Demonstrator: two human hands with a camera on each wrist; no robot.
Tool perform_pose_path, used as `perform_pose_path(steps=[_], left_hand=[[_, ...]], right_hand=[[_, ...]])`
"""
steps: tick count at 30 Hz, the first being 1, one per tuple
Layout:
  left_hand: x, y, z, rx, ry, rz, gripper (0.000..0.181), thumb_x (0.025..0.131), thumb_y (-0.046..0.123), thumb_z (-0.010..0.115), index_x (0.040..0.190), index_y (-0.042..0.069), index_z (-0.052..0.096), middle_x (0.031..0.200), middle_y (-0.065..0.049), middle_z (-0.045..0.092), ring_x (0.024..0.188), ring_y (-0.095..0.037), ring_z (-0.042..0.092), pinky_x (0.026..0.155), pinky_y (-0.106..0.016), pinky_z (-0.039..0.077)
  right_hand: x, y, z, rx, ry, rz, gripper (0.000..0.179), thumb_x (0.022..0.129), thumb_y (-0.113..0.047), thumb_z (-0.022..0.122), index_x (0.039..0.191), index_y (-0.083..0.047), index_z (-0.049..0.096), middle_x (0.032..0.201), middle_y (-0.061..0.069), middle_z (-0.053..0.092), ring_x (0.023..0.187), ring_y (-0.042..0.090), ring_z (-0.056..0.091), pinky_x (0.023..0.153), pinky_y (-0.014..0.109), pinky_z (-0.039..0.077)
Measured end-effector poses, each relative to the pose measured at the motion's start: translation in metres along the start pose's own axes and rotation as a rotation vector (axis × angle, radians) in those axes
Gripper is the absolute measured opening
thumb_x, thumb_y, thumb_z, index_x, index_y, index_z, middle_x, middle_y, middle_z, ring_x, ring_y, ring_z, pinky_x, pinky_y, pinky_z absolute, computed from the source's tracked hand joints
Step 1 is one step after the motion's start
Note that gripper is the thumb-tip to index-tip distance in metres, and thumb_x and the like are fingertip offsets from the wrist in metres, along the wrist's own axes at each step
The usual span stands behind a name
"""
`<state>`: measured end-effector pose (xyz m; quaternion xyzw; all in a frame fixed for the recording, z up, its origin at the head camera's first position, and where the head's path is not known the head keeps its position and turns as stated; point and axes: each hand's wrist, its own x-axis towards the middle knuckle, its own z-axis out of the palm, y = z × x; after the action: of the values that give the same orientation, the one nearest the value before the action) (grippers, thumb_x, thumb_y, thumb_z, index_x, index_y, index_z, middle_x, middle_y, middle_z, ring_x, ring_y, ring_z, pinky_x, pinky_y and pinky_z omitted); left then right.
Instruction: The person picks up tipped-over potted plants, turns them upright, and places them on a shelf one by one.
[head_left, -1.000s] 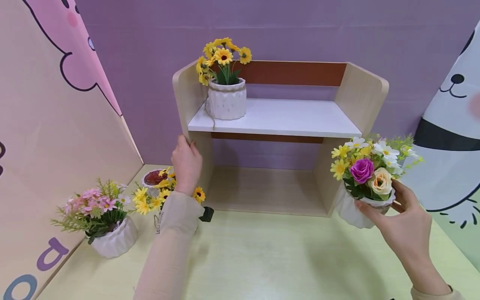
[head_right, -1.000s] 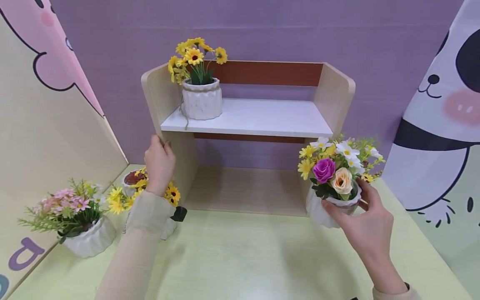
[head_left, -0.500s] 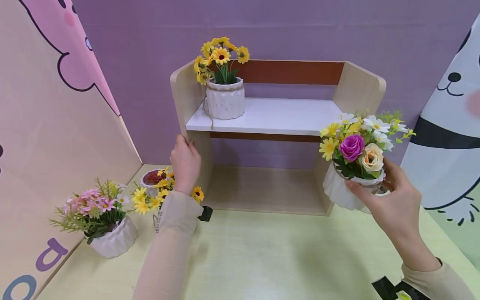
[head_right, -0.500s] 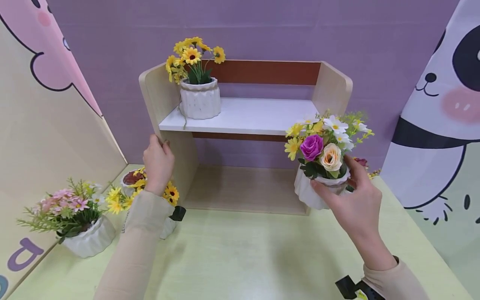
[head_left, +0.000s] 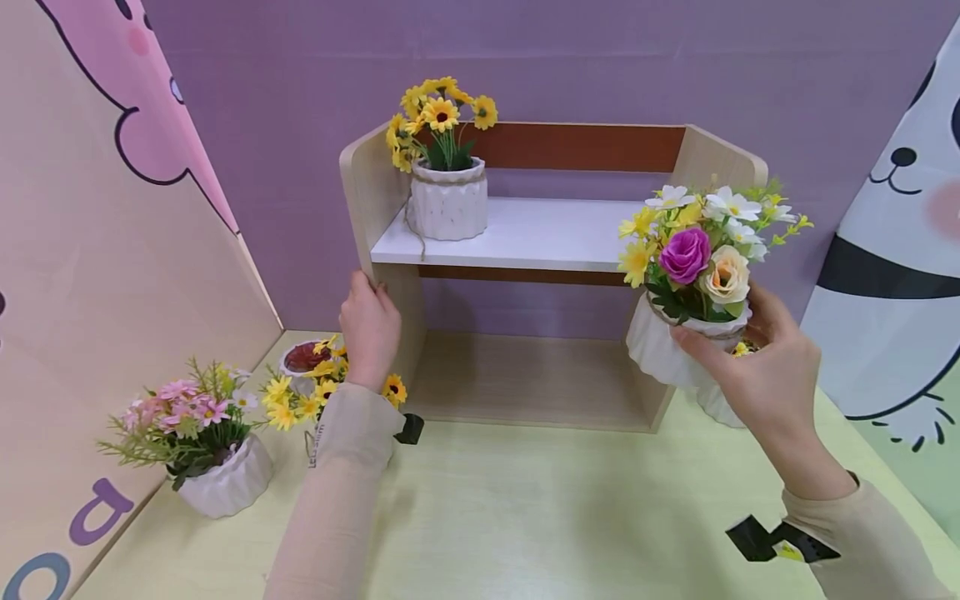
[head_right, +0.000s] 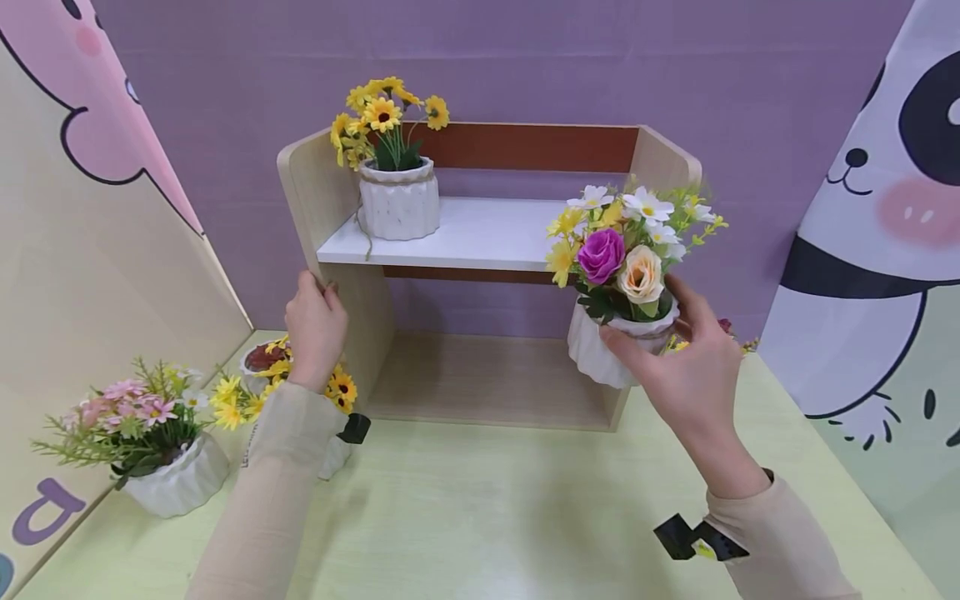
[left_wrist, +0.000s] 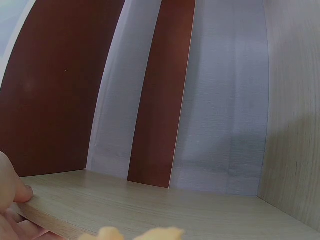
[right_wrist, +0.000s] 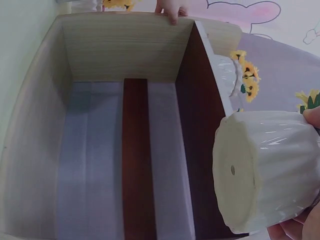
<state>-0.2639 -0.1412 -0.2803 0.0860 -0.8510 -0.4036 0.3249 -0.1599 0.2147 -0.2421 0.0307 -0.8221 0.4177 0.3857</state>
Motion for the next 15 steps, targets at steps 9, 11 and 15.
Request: perform_pose_path(steps=[9, 11, 15], left_hand=[[-0.001, 0.001, -0.001, -0.001, -0.008, -0.008, 0.025, 0.096, 0.016, 0.042, 0.113, -0.002, 0.043, 0.109, -0.024, 0.058, 0.098, -0.039, 0.059, 0.081, -0.048, 0.050], [-0.001, 0.001, -0.001, 0.001, -0.009, -0.010, 0.025, 0.096, 0.016, 0.043, 0.113, -0.001, 0.043, 0.108, -0.023, 0.058, 0.098, -0.039, 0.060, 0.081, -0.048, 0.050], [-0.001, 0.001, -0.001, 0.004, -0.007, -0.011, 0.025, 0.096, 0.016, 0.042, 0.113, -0.002, 0.043, 0.108, -0.024, 0.058, 0.098, -0.039, 0.059, 0.082, -0.048, 0.050]], right_hand=[[0.018, -0.019, 0.002, 0.042, 0.001, 0.014, 0.067, 0.066, -0.019, 0.081, 0.127, -0.016, 0.053, 0.113, 0.009, 0.061, 0.084, -0.004, 0.052, 0.070, 0.006, 0.041], [0.021, -0.023, 0.004, 0.053, 0.006, 0.010, 0.067, 0.065, -0.019, 0.081, 0.126, -0.015, 0.053, 0.111, 0.008, 0.061, 0.085, -0.003, 0.053, 0.071, 0.007, 0.041], [0.027, -0.030, 0.007, 0.069, -0.003, 0.002, 0.066, 0.067, -0.022, 0.080, 0.127, -0.014, 0.051, 0.114, 0.007, 0.060, 0.088, -0.001, 0.052, 0.073, 0.009, 0.041]])
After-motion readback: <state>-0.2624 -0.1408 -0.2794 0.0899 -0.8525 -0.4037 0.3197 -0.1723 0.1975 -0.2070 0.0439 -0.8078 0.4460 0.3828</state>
